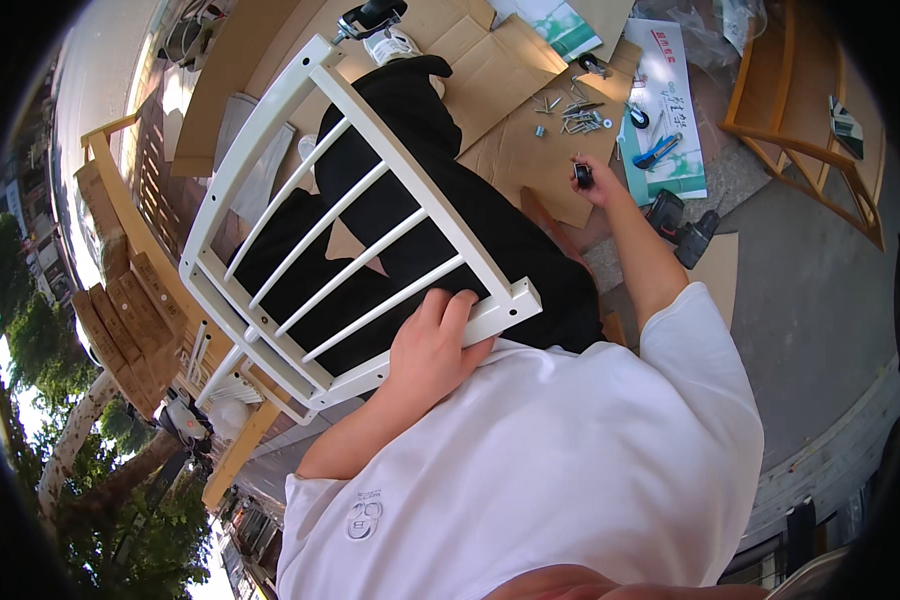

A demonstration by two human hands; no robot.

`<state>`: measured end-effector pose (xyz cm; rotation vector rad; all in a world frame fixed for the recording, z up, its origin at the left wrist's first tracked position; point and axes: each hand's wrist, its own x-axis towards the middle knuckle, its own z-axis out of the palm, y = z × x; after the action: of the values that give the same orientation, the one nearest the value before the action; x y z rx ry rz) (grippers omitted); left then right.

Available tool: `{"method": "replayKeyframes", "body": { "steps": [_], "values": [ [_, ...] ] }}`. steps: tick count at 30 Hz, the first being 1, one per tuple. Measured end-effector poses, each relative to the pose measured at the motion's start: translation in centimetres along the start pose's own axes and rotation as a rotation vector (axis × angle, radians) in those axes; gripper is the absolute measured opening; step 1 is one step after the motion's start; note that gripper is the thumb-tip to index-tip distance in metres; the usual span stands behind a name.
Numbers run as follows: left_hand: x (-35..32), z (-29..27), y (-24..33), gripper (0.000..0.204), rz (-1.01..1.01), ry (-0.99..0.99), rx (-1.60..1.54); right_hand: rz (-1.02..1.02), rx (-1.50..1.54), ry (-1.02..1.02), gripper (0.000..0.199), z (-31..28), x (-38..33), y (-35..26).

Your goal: The person assembles a white metal chair frame using a cordless drill and hand tools. They attach metal feet to the frame, insert screws, and tighten them to secure the components.

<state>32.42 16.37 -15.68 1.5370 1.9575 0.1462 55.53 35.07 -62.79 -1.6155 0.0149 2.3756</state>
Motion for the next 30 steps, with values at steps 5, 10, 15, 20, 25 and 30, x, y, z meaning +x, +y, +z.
{"method": "replayKeyframes", "body": {
  "steps": [5,10,15,20,25,30],
  "values": [
    [-0.2,-0.7,0.5,0.045,0.007,0.019,-0.026,-0.131,-0.007,-0.233,0.023,2.6,-12.0,0.0],
    [-0.8,-2.5,1.7,0.046,0.044,0.082,-0.178,-0.315,-0.414,-0.326,0.035,6.9,-21.7,-1.7],
    [-2.4,-4.0,1.3,0.053,0.224,0.261,-0.204,-0.334,-0.179,-0.488,0.032,12.1,-29.6,-1.6],
    [-4.1,-5.4,1.3,0.051,0.277,0.328,-0.174,-0.442,-0.284,-0.661,0.035,15.0,-34.4,-0.8],
    [-5.4,-5.1,0.9,0.049,0.261,0.349,-0.171,-1.17,-0.869,-0.852,0.032,18.0,-40.3,-3.2],
    [-5.2,-5.0,0.7,0.05,0.298,0.339,-0.185,-1.529,-1.057,-1.104,0.039,21.1,-42.3,-5.5]
  ]
}}
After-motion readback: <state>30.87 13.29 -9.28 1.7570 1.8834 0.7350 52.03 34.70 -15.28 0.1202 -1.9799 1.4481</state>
